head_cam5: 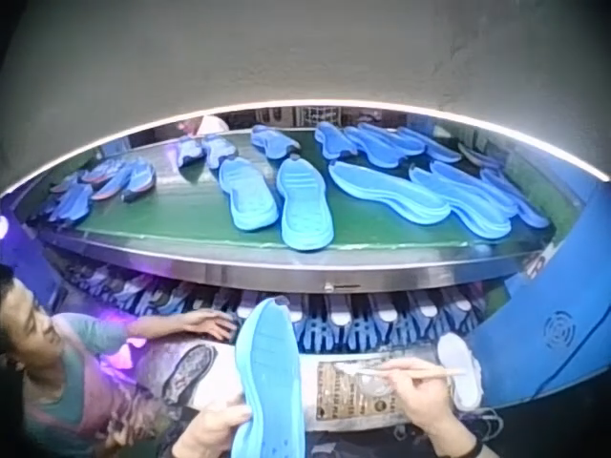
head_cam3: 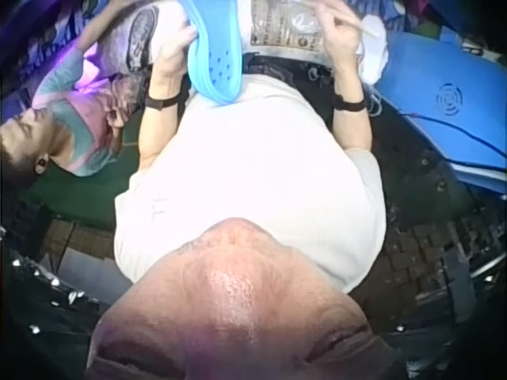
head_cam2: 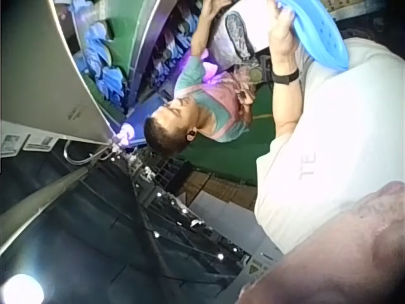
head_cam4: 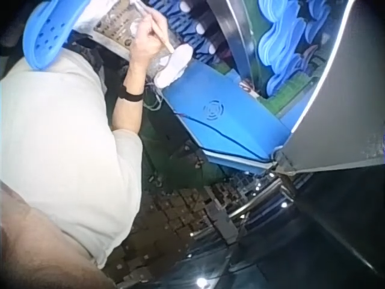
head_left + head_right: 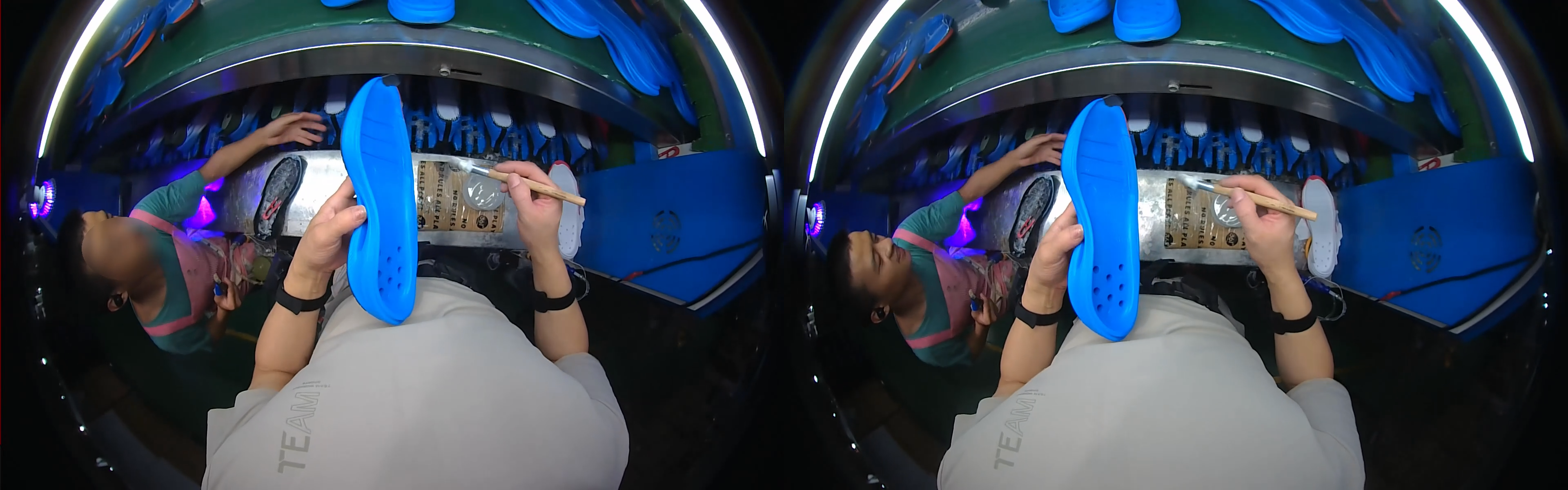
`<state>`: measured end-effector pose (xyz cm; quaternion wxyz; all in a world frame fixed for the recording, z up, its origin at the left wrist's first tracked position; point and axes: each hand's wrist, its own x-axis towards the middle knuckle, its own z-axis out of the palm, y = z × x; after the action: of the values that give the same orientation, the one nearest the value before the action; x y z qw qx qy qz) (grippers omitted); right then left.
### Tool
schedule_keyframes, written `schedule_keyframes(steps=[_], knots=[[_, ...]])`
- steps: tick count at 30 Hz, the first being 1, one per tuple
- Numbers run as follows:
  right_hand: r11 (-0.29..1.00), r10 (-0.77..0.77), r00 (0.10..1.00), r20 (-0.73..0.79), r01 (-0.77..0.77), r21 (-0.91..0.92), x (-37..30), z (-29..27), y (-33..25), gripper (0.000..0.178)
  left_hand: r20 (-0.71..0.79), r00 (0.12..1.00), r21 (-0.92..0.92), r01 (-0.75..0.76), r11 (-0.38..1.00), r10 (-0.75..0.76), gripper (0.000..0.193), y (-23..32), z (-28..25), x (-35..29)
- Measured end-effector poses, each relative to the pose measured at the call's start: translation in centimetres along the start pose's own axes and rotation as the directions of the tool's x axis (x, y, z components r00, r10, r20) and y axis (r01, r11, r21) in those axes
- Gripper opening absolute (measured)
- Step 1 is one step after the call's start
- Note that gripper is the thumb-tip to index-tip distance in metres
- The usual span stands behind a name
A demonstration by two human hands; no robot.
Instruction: The recorder uses a brush to apply an adhesive coating to the bottom of blue shoe soles as part of a manufacturing process.
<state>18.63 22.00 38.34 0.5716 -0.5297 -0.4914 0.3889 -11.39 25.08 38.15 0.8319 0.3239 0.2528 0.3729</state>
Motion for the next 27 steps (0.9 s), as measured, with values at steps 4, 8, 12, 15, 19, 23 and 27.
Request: schedule_keyframes(steps=[4, 8, 12, 15, 19, 23, 27], knots=[[0.996, -0.08, 0.993, 0.086, 0.077, 0.042, 1.9, 2.8, -2.4, 0.017, 0.022, 1.0, 0.078, 0.019, 0.997, -0.021, 0.075, 0.0, -0.5, 0.3], [0.991, -0.119, 0.988, 0.095, 0.124, -0.056, 3.2, 4.4, -2.4, 0.016, 0.055, 0.998, 0.114, 0.037, 0.993, -0.043, 0.076, 0.2, -0.7, 0.3], [0.959, -0.201, 0.963, 0.179, 0.231, -0.165, 3.1, 4.8, -2.4, 0.015, 0.03, 0.999, 0.115, 0.009, 0.993, -0.012, 0.077, 1.0, -1.3, 0.3], [0.958, -0.179, 0.945, 0.273, 0.23, -0.17, 2.8, 4.3, -2.8, 0.015, 0.029, 0.999, 0.091, 0.027, 0.996, -0.03, 0.077, 1.2, -1.9, 0.3], [0.989, -0.064, 0.985, 0.163, 0.084, -0.119, 3.5, 4.3, -2.6, 0.015, 0.044, 0.996, 0.092, 0.076, 0.993, -0.08, 0.078, 1.5, -2.0, 0.4], [0.978, -0.16, 0.986, 0.039, 0.163, -0.129, 4.7, 4.7, -2.6, 0.015, 0.063, 0.993, 0.134, 0.093, 0.987, -0.102, 0.078, 1.6, -1.8, 0.4], [0.975, -0.178, 0.984, 0.015, 0.178, -0.132, 4.8, 4.7, -2.8, 0.015, 0.05, 0.992, 0.12, 0.113, 0.986, -0.12, 0.078, 1.8, -1.5, 0.1]])
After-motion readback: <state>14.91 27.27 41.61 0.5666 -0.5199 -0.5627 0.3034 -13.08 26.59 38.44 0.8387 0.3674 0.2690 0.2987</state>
